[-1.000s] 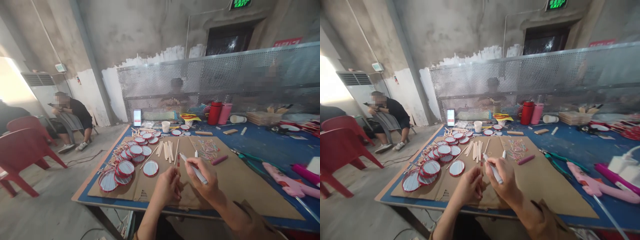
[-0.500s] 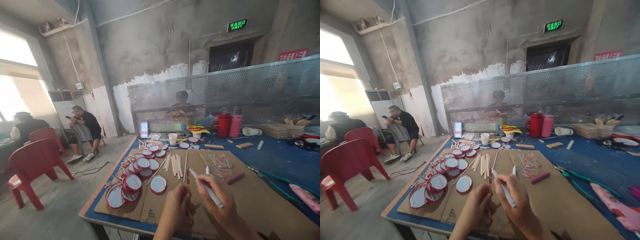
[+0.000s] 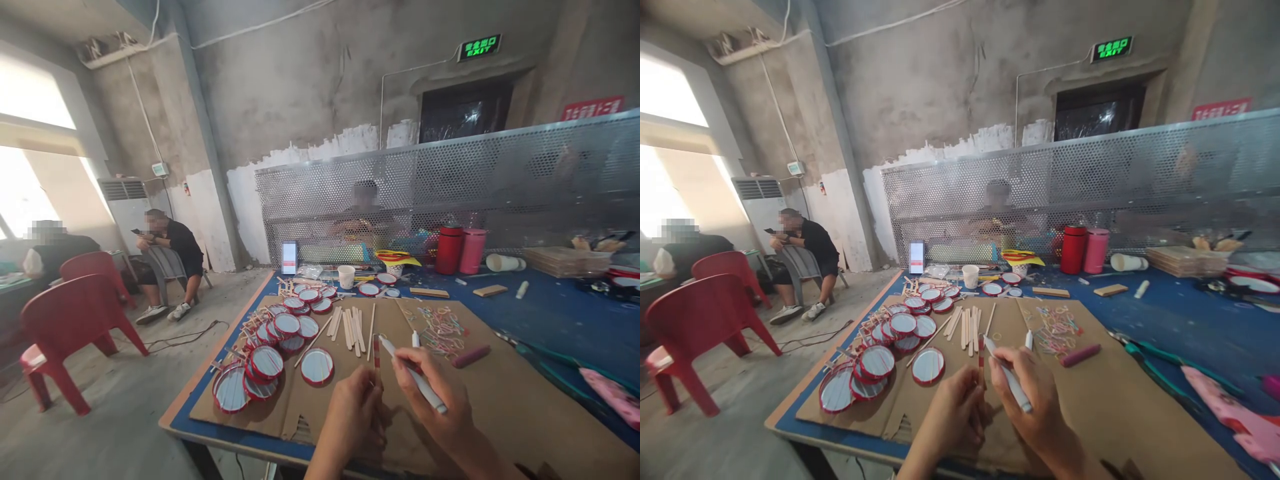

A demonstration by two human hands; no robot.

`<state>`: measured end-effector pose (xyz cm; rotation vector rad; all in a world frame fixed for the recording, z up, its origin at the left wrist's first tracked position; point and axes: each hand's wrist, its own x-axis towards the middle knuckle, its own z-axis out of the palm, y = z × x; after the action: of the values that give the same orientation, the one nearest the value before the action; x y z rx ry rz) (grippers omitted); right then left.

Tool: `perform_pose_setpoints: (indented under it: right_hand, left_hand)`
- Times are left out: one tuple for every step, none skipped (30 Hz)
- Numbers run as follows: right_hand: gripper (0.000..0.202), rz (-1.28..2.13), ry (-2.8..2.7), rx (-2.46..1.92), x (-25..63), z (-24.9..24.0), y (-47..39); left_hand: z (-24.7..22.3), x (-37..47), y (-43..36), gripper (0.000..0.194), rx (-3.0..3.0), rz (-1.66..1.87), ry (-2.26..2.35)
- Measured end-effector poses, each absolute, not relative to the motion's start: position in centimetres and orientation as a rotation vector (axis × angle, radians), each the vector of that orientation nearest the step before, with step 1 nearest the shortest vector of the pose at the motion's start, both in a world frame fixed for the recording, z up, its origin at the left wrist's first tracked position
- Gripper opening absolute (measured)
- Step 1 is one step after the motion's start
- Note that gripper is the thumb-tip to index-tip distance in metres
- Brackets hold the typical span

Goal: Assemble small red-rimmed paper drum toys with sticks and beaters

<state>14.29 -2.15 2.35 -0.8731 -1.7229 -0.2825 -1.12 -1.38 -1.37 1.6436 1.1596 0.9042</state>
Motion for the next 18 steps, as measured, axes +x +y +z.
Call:
perform_pose_setpoints:
  right_hand:
    - [0.007, -0.285, -1.726, -0.872, 14.3, 2.35, -2.15]
    - [0.007, -0.29, -1.727, -0.87, 14.31, 2.35, -2.16]
    - [0.007, -0.296, -1.726, -0.869, 14.31, 2.35, -2.16]
    - [0.007, -0.305, -1.719, -0.868, 14.32, 2.37, -2.17]
    - [0.006, -0.312, -1.71, -0.872, 14.31, 2.38, -2.19]
    - [0.006, -0.322, -1.699, -0.877, 14.3, 2.39, -2.22]
    - [0.006, -0.335, -1.682, -0.882, 14.28, 2.4, -2.25]
    - [0.006, -0.347, -1.668, -0.887, 14.26, 2.4, -2.28]
    - [0.006, -0.359, -1.655, -0.89, 14.24, 2.39, -2.3]
    - [0.006, -0.365, -1.642, -0.895, 14.22, 2.37, -2.32]
    - [0.005, -0.361, -1.644, -0.9, 14.2, 2.34, -2.33]
    - [0.004, -0.35, -1.644, -0.912, 14.18, 2.32, -2.34]
    - [0.003, -0.337, -1.646, -0.923, 14.16, 2.3, -2.36]
    - [0.003, -0.321, -1.649, -0.931, 14.13, 2.32, -2.39]
    - [0.004, -0.307, -1.649, -0.935, 14.1, 2.35, -2.43]
    - [0.004, -0.296, -1.655, -0.934, 14.07, 2.42, -2.49]
    - [0.004, -0.289, -1.662, -0.932, 14.04, 2.49, -2.55]
    - [0.004, -0.285, -1.672, -0.93, 14.0, 2.57, -2.61]
  left_hand:
    - [-1.42, -1.07, -1.37, 0.014, 1.636, 0.908, 1.152]
    - [-1.47, -1.02, -1.36, 0.015, 1.625, 0.905, 1.141]
    - [-1.49, -0.98, -1.35, 0.016, 1.616, 0.896, 1.125]
    - [-1.48, -0.96, -1.37, 0.016, 1.606, 0.889, 1.11]
    - [-1.44, -0.96, -1.4, 0.017, 1.599, 0.882, 1.095]
    - [-1.36, -0.97, -1.45, 0.016, 1.593, 0.878, 1.082]
    - [-1.26, -1.0, -1.51, 0.016, 1.584, 0.884, 1.078]
    - [-1.15, -1.04, -1.59, 0.015, 1.58, 0.872, 1.054]
    - [-1.04, -1.09, -1.65, 0.014, 1.577, 0.881, 1.044]
    - [-0.95, -1.14, -1.71, 0.012, 1.58, 0.894, 1.031]
    - [-0.87, -1.19, -1.75, 0.011, 1.58, 0.902, 1.032]
    - [-0.82, -1.23, -1.78, 0.011, 1.584, 0.887, 1.021]
    - [-0.78, -1.25, -1.8, 0.012, 1.57, 0.889, 1.015]
    - [-0.75, -1.27, -1.82, 0.012, 1.551, 0.881, 1.001]
    - [-0.73, -1.28, -1.84, 0.012, 1.537, 0.872, 0.992]
    - [-0.72, -1.28, -1.86, 0.013, 1.525, 0.868, 0.986]
    - [-0.71, -1.28, -1.89, 0.013, 1.521, 0.862, 0.982]
    - [-0.7, -1.28, -1.91, 0.013, 1.522, 0.86, 0.981]
